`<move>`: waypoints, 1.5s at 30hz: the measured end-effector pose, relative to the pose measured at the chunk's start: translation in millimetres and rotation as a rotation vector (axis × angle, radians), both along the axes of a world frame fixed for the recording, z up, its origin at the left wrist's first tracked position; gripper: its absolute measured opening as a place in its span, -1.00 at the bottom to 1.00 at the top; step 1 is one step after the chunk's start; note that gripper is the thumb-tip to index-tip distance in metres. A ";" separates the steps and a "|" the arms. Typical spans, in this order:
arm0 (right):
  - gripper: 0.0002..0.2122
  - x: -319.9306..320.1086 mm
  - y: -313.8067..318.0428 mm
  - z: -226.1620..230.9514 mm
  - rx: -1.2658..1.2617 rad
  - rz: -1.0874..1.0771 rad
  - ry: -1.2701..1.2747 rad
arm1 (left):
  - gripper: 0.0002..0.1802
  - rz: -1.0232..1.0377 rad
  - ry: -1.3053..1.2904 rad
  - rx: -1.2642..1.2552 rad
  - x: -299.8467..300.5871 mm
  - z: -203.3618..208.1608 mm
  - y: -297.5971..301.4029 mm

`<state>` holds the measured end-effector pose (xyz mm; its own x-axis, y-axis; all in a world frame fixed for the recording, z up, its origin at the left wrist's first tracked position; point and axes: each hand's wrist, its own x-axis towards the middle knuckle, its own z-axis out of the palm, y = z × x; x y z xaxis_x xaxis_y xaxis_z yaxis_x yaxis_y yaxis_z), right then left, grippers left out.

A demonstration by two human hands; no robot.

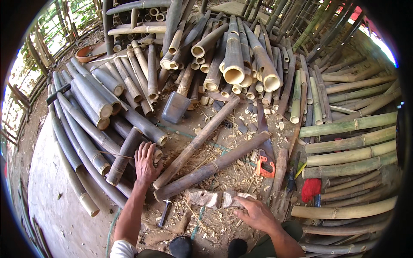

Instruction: The person uses a knife to split a long bamboo pole lengthwise into two halves. They then pick up another bamboo pole, inspect it, and place it on a pile of other bamboo poles.

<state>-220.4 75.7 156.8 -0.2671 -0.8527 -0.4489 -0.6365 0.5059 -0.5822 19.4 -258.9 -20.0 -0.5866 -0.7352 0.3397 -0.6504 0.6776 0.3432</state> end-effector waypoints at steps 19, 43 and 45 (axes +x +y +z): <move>-0.43 15.1 42.7 7.9 -0.065 0.178 -0.061 | -0.08 -0.187 -0.376 0.512 -48.8 -9.9 100.2; -0.42 8.5 62.3 0.0 0.012 0.101 -0.023 | -0.21 0.049 0.070 0.992 80.2 58.1 190.6; -0.42 8.6 58.2 -1.1 0.019 0.106 -0.032 | -0.18 0.072 0.141 1.031 71.8 62.1 192.3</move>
